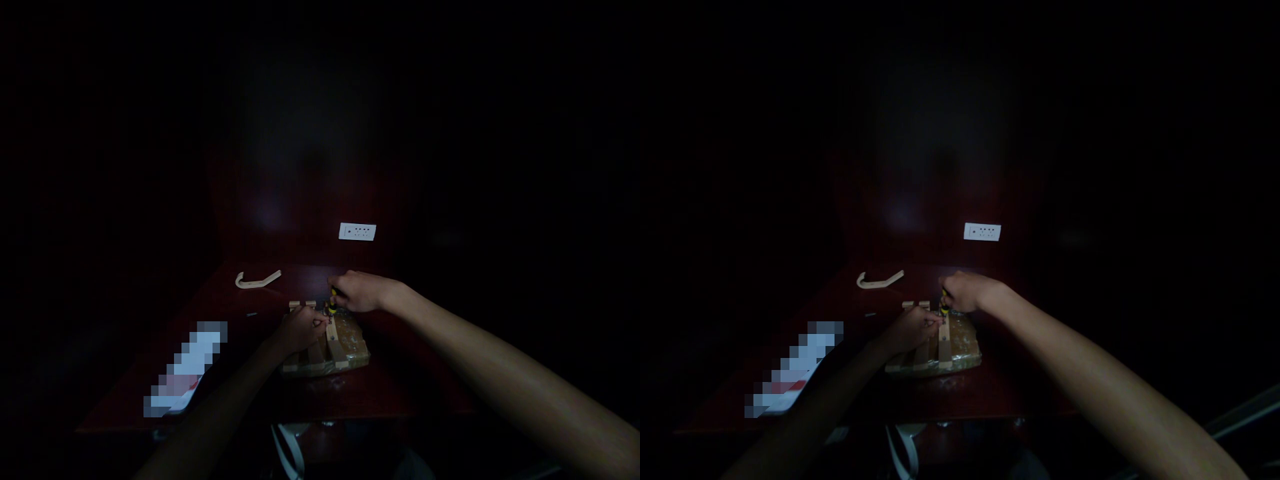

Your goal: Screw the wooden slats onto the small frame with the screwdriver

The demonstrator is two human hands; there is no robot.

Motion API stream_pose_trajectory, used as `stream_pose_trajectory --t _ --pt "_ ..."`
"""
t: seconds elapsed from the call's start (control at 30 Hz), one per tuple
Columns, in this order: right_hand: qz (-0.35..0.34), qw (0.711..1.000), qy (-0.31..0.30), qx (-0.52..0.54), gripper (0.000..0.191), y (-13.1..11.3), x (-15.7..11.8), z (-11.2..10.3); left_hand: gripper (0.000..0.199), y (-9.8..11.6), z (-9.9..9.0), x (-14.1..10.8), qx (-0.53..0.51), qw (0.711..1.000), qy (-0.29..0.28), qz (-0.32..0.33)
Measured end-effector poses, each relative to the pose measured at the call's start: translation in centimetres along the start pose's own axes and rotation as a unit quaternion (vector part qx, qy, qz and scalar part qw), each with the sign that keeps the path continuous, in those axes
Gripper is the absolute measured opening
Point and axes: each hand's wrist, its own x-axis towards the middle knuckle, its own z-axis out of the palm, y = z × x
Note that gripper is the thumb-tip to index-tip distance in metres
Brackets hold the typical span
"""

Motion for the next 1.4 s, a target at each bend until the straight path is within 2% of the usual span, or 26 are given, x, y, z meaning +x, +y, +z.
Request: stream_pose_trajectory --t 0.13,0.23,0.4,0.6,1.03,1.27,1.4 --pt "-0.007 1.000 0.000 0.004 0.026 0.0 0.2 0.1 0.029 0.4 -0.4 -0.1 0.003 1.000 -0.022 0.008" --pt "-0.006 1.000 -0.001 0.003 0.026 -0.1 0.2 0.1 0.028 0.8 -0.8 -0.3 0.007 0.999 -0.029 -0.011" --pt "0.012 1.000 -0.017 0.004 0.031 -0.4 0.2 0.1 0.025 1.2 -0.9 -0.4 0.010 1.000 -0.023 -0.017" --pt "-0.010 1.000 -0.007 0.023 0.025 0.0 0.3 0.4 0.025 0.9 -0.6 -0.3 -0.001 1.000 -0.017 -0.021" --pt "-0.017 1.000 -0.005 0.019 0.024 0.1 0.4 0.4 0.024 1.1 -0.7 -0.3 -0.006 1.000 -0.014 -0.008" --pt "0.003 1.000 -0.009 0.020 0.034 -0.1 0.5 0.6 0.023 1.1 -0.8 -0.3 -0.003 1.000 -0.012 -0.014" --pt "-0.005 0.999 -0.003 0.037 0.028 -0.1 0.3 0.4 0.025 1.1 -0.7 -0.3 0.001 1.000 -0.013 -0.024"
